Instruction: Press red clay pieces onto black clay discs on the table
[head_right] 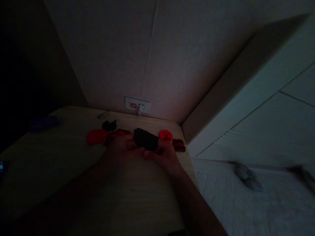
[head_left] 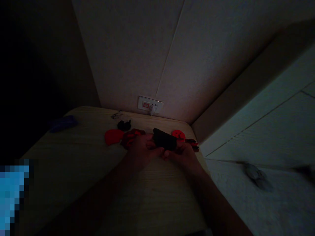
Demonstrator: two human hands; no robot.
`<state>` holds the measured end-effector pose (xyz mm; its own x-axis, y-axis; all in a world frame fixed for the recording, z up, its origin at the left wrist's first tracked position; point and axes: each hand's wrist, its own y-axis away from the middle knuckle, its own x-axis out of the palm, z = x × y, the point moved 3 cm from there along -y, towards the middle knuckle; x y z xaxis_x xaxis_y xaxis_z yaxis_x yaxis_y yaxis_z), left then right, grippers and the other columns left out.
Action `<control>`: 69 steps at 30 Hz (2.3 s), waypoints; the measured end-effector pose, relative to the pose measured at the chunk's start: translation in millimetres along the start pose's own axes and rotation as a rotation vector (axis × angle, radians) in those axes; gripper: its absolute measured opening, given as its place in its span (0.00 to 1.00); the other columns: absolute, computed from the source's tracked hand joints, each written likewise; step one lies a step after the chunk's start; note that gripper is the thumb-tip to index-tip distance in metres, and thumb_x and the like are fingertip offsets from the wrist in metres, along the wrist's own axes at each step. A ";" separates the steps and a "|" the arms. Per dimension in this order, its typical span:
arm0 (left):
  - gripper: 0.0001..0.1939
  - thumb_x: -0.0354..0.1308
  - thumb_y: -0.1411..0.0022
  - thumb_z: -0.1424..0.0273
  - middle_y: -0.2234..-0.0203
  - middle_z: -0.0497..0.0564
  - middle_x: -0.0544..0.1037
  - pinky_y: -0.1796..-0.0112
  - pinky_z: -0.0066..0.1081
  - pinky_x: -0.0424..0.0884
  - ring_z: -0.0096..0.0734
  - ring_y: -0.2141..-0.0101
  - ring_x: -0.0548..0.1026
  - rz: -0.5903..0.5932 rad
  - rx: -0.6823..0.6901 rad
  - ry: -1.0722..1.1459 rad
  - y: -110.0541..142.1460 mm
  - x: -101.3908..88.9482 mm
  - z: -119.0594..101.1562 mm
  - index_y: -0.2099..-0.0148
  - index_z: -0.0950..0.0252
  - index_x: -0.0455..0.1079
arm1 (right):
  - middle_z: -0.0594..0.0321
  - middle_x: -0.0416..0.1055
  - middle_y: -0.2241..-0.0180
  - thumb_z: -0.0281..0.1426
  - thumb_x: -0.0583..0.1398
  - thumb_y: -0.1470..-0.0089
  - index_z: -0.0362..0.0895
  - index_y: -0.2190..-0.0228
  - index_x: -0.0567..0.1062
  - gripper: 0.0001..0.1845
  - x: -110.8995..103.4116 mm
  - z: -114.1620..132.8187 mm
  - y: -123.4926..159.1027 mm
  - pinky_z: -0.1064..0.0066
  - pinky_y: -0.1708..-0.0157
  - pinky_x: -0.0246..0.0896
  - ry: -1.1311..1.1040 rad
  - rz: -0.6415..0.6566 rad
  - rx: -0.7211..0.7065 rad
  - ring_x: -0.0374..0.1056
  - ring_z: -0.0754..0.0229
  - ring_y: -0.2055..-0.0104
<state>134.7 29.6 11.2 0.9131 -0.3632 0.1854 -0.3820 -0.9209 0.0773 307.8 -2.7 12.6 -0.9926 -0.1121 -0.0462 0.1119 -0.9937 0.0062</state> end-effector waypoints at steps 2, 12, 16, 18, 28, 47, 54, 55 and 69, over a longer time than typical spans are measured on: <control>0.17 0.72 0.55 0.72 0.69 0.56 0.84 0.65 0.35 0.77 0.42 0.67 0.83 0.005 0.011 -0.015 -0.2 1.4 1.4 0.61 0.68 0.76 | 0.60 0.81 0.74 0.39 0.74 0.54 0.45 0.76 0.84 0.11 -0.9 -0.8 0.5 0.69 0.69 0.70 0.073 0.011 -0.026 0.75 0.59 0.72; 0.15 0.70 0.49 0.69 0.64 0.55 0.85 0.58 0.36 0.78 0.41 0.61 0.83 0.073 0.089 -0.010 -3.5 1.7 4.8 0.59 0.67 0.77 | 0.61 0.79 0.77 0.39 0.71 0.49 0.44 0.75 0.83 0.11 -0.4 5.4 2.6 0.69 0.70 0.69 0.086 0.044 -0.083 0.73 0.60 0.74; 0.14 0.71 0.51 0.70 0.65 0.55 0.85 0.58 0.39 0.79 0.45 0.60 0.83 -0.006 0.071 -0.006 -3.4 -1.3 5.0 0.60 0.67 0.78 | 0.61 0.80 0.73 0.40 0.74 0.53 0.44 0.73 0.83 0.12 2.7 7.0 2.8 0.68 0.67 0.70 0.048 0.022 -0.073 0.74 0.59 0.71; 0.16 0.72 0.52 0.69 0.64 0.56 0.85 0.56 0.40 0.79 0.45 0.60 0.83 -0.006 0.063 0.009 -2.8 -0.9 4.5 0.60 0.67 0.78 | 0.61 0.80 0.72 0.40 0.74 0.55 0.45 0.72 0.83 0.13 -0.1 7.0 2.7 0.67 0.67 0.70 0.059 -0.027 -0.094 0.74 0.58 0.70; 0.18 0.71 0.48 0.62 0.65 0.55 0.84 0.62 0.34 0.77 0.41 0.63 0.82 -0.020 0.145 -0.016 -6.5 -2.1 7.9 0.58 0.67 0.78 | 0.61 0.81 0.74 0.41 0.73 0.52 0.45 0.72 0.84 0.12 -3.5 -0.9 2.1 0.69 0.70 0.70 0.085 0.011 -0.080 0.74 0.59 0.73; 0.14 0.69 0.45 0.61 0.66 0.53 0.85 0.64 0.31 0.76 0.37 0.65 0.82 -0.060 0.077 0.006 -4.9 -3.9 8.1 0.61 0.66 0.80 | 0.65 0.75 0.77 0.46 0.72 0.51 0.44 0.74 0.83 0.17 -13.6 -5.5 -0.6 0.72 0.76 0.59 0.068 -0.206 -0.099 0.64 0.64 0.77; 0.17 0.70 0.46 0.61 0.66 0.53 0.85 0.66 0.30 0.74 0.36 0.67 0.82 -0.035 0.028 0.052 -3.3 0.1 5.6 0.58 0.66 0.79 | 0.66 0.70 0.80 0.47 0.68 0.46 0.44 0.76 0.81 0.20 -14.6 -3.4 -1.5 0.73 0.79 0.52 0.096 -0.300 -0.148 0.59 0.65 0.78; 0.17 0.69 0.45 0.60 0.66 0.53 0.85 0.67 0.29 0.74 0.35 0.67 0.81 -0.035 0.023 0.062 -3.3 0.2 5.7 0.58 0.67 0.79 | 0.66 0.70 0.80 0.47 0.68 0.46 0.43 0.76 0.81 0.19 -14.0 -3.1 -1.3 0.73 0.79 0.52 0.109 -0.299 -0.146 0.60 0.65 0.78; 0.17 0.71 0.50 0.59 0.72 0.51 0.82 0.72 0.29 0.72 0.33 0.73 0.78 -0.251 0.060 0.171 -5.2 -4.5 6.5 0.62 0.65 0.79 | 0.66 0.81 0.75 0.35 0.79 0.69 0.45 0.71 0.84 0.19 -10.2 -11.4 -7.0 0.72 0.74 0.70 -0.174 -0.186 0.034 0.73 0.63 0.76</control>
<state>133.5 35.2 3.6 0.9387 -0.0994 0.3301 -0.1341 -0.9874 0.0839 317.7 5.3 1.6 -0.9894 0.0774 0.1233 -0.0720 -0.9963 0.0479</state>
